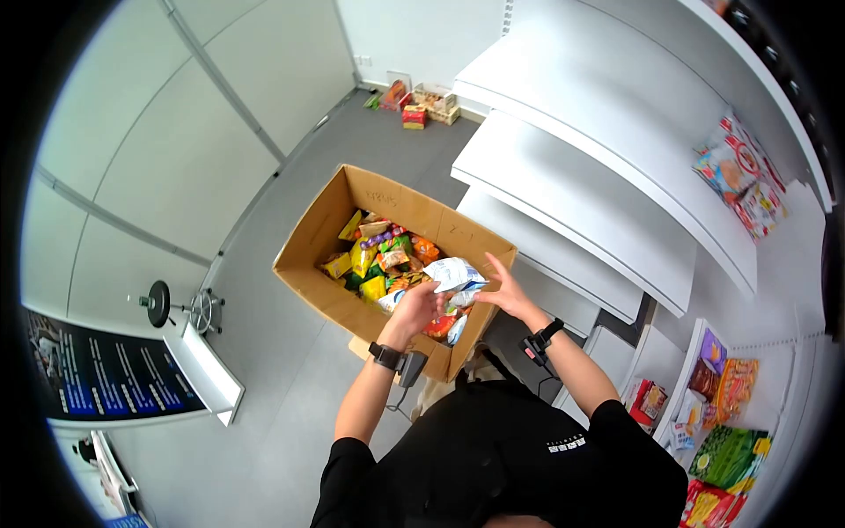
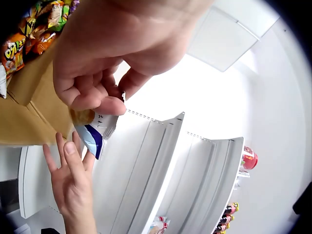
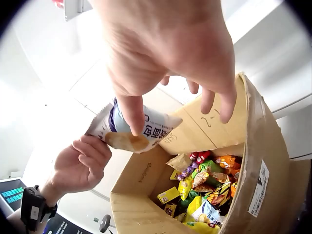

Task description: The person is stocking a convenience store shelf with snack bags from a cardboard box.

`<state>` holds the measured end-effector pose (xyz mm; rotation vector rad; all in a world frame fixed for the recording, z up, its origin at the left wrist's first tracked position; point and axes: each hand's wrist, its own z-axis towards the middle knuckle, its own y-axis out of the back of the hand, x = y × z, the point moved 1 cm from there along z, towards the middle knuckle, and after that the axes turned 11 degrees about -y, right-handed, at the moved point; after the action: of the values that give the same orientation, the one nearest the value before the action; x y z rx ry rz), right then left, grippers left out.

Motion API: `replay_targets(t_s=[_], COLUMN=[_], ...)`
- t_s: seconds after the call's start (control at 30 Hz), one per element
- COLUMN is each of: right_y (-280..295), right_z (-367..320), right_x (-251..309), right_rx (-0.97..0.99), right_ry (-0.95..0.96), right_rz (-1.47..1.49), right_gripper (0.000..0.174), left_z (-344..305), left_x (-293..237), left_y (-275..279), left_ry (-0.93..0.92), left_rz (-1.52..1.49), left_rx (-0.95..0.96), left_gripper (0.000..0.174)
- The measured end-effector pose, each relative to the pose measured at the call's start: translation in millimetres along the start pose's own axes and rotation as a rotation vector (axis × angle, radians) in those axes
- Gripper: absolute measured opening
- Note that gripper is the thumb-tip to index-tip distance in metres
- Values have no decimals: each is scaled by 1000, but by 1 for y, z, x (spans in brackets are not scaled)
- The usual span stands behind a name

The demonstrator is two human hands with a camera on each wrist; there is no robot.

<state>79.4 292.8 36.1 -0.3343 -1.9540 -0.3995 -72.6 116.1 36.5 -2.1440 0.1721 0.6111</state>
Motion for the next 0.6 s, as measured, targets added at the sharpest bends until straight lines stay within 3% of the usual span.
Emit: replay_targets(t_s=[0.13,0.23,0.37,0.5,0.6], right_y=[0,7,14,22,32], right_z=[-18,-41,-54,-84,-103], right_x=[6,12,-11,-17,-34], right_rx=[-117,-215,-341,-437,-499], right_ry=[228,301,424,315,224], right_rz=[-174,-349,-280,-204,-25], right_gripper=[100,87,78,76,74], left_z=[-23,-30,-32,-25,-14], left_x=[1,6,13,24,33], left_y=[-36,-54,-80,-95,-103], left_ry=[47,152,198,192,51], left_rz=[1,-15,50,134,272], left_rx=[118,267,292,330,381], left_gripper=[14,15,15,16,17])
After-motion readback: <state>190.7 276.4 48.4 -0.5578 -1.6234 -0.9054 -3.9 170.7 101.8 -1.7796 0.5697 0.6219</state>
